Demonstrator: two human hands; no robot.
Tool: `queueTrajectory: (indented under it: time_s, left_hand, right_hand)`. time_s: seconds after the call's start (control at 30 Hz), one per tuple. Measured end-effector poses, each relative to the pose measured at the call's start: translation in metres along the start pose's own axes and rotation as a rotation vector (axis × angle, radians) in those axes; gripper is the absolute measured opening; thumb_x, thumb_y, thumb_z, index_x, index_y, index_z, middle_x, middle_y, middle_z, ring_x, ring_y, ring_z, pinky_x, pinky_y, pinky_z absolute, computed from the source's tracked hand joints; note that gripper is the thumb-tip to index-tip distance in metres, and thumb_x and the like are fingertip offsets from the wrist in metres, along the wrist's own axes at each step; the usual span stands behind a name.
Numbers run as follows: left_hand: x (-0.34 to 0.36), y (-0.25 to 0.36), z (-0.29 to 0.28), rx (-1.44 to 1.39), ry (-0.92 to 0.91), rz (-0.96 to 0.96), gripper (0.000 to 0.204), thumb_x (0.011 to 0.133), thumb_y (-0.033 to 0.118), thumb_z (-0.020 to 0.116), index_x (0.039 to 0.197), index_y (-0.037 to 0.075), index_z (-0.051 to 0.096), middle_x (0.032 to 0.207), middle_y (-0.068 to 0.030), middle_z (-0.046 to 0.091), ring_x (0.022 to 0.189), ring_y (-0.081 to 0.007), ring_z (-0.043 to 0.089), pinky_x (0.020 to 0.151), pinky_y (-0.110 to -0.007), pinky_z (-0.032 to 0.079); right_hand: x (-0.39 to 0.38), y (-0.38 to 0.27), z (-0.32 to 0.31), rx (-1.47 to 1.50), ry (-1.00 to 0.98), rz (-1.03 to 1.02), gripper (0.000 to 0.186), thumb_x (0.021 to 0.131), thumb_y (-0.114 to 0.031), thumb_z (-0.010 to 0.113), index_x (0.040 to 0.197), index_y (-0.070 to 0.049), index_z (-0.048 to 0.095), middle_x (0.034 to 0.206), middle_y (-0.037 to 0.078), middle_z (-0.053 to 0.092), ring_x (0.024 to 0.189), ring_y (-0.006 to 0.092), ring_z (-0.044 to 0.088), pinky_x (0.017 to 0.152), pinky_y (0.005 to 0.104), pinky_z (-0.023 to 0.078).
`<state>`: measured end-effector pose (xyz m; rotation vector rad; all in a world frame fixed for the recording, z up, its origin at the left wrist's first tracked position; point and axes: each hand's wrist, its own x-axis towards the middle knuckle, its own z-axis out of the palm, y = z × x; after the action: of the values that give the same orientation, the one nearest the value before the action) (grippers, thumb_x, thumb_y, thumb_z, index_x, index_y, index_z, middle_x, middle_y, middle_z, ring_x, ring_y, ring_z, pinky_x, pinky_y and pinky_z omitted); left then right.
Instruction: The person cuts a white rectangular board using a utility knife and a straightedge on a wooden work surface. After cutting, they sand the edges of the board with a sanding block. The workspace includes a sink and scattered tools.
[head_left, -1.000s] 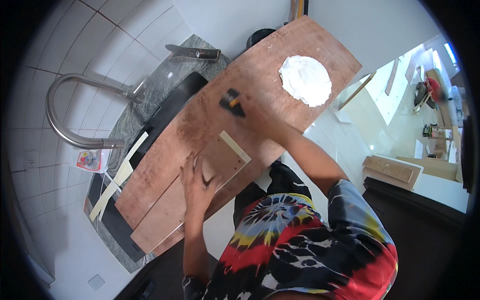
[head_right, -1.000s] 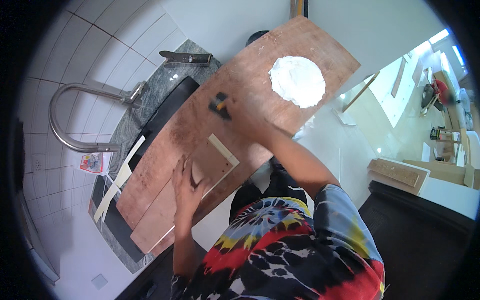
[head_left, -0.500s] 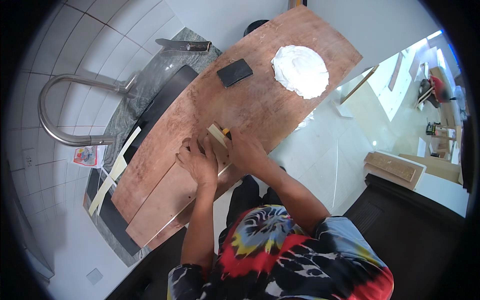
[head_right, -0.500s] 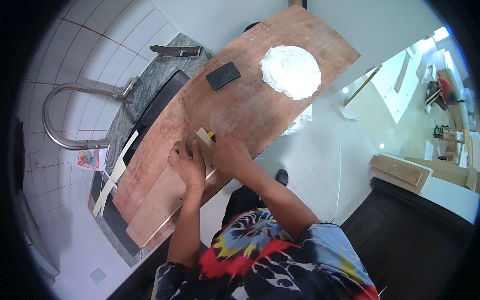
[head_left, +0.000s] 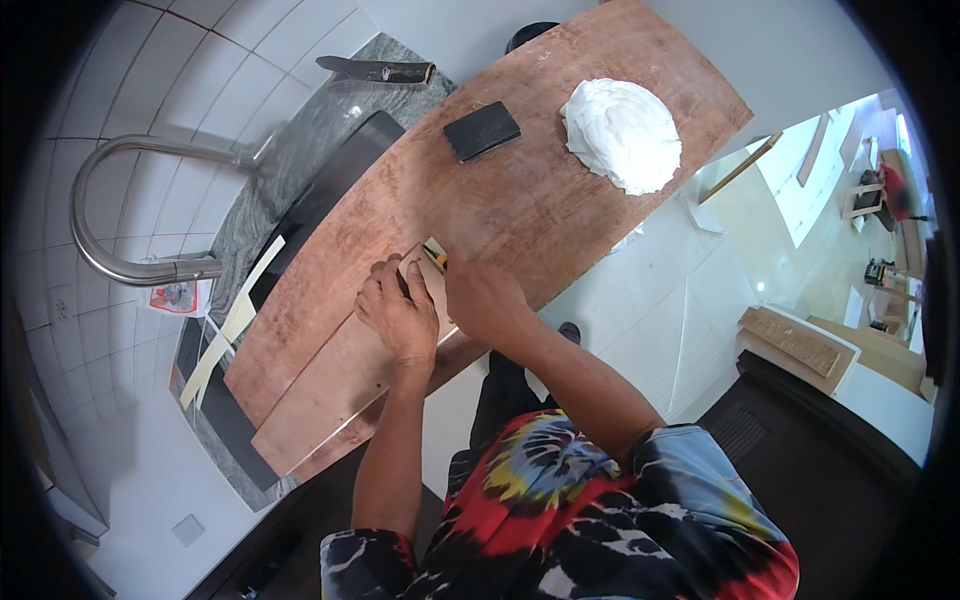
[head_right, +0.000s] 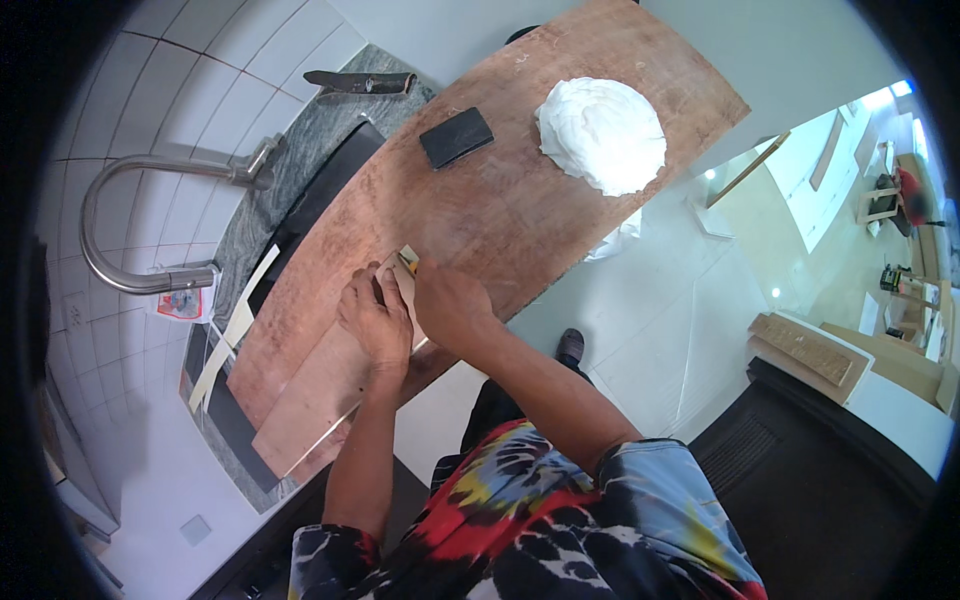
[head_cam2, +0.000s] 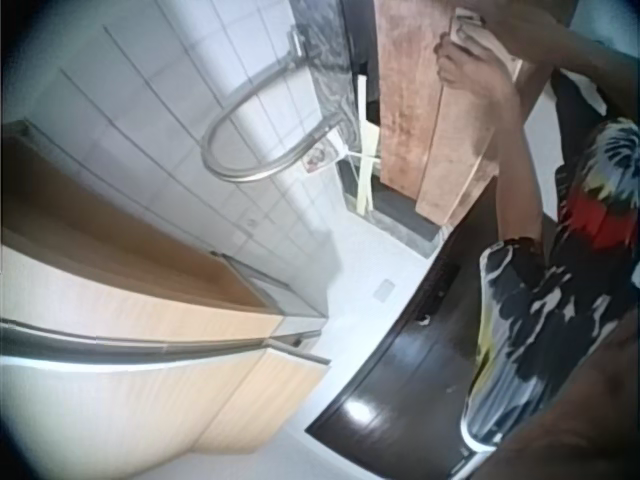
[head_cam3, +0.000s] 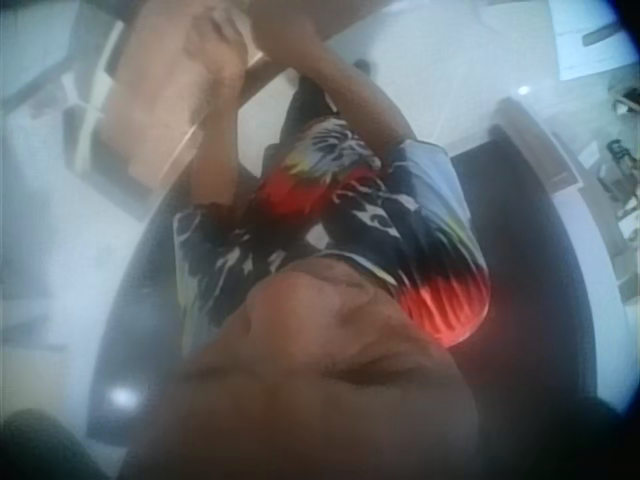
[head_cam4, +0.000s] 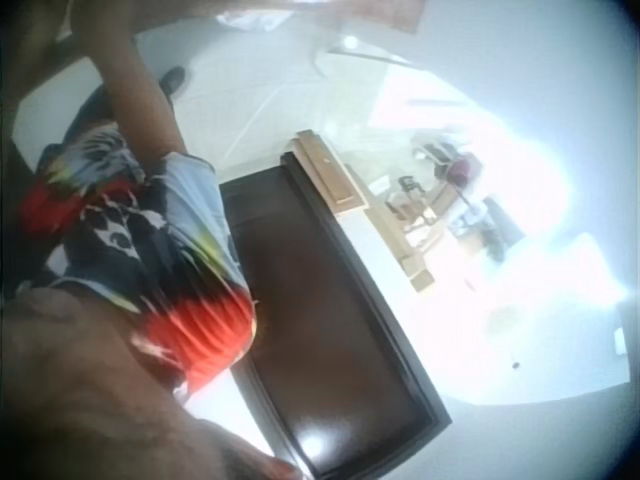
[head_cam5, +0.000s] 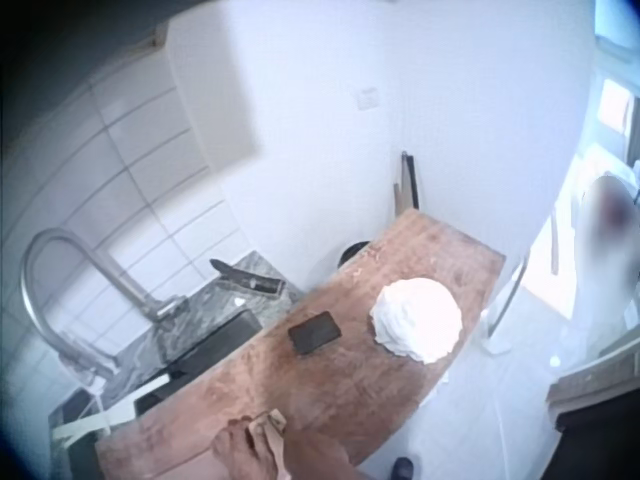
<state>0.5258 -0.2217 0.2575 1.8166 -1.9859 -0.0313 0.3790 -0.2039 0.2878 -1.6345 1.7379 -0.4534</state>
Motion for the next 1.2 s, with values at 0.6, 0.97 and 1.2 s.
queueTrajectory:
  time_s: [0.6,0.97,1.2]
  left_hand:
    - [0.000,0.003,0.002,0.100,0.003,-0.009,0.032,0.104,0.034,0.061,0.128,0.014,0.070,0.123,-0.0095,0.065,0.110,-0.0339,0.058,0.101,-0.051,0.040]
    - [-0.001,0.006,0.000,0.079,-0.007,-0.050,0.037,0.104,0.038,0.060,0.127,0.011,0.070,0.119,-0.0168,0.065,0.112,-0.0370,0.059,0.101,-0.052,0.042]
    - [0.002,0.006,-0.001,0.074,-0.024,-0.048,0.039,0.104,0.039,0.059,0.129,0.010,0.069,0.119,-0.0165,0.065,0.114,-0.0371,0.058,0.105,-0.053,0.039]
  right_hand:
    - [-0.030,0.014,-0.005,0.027,-0.046,-0.039,0.026,0.089,-0.004,0.059,0.113,0.007,0.056,0.088,0.028,0.073,0.084,0.0442,0.074,0.075,0.0508,0.059]
    - [-0.116,0.026,-0.009,0.063,-0.152,0.113,0.022,0.092,-0.001,0.057,0.112,0.004,0.053,0.085,0.026,0.073,0.081,0.0429,0.075,0.072,0.0502,0.059]
    - [-0.113,0.027,-0.018,0.194,-0.024,0.182,0.022,0.101,-0.014,0.053,0.114,0.004,0.052,0.082,0.028,0.071,0.082,0.0446,0.073,0.073,0.0550,0.057]
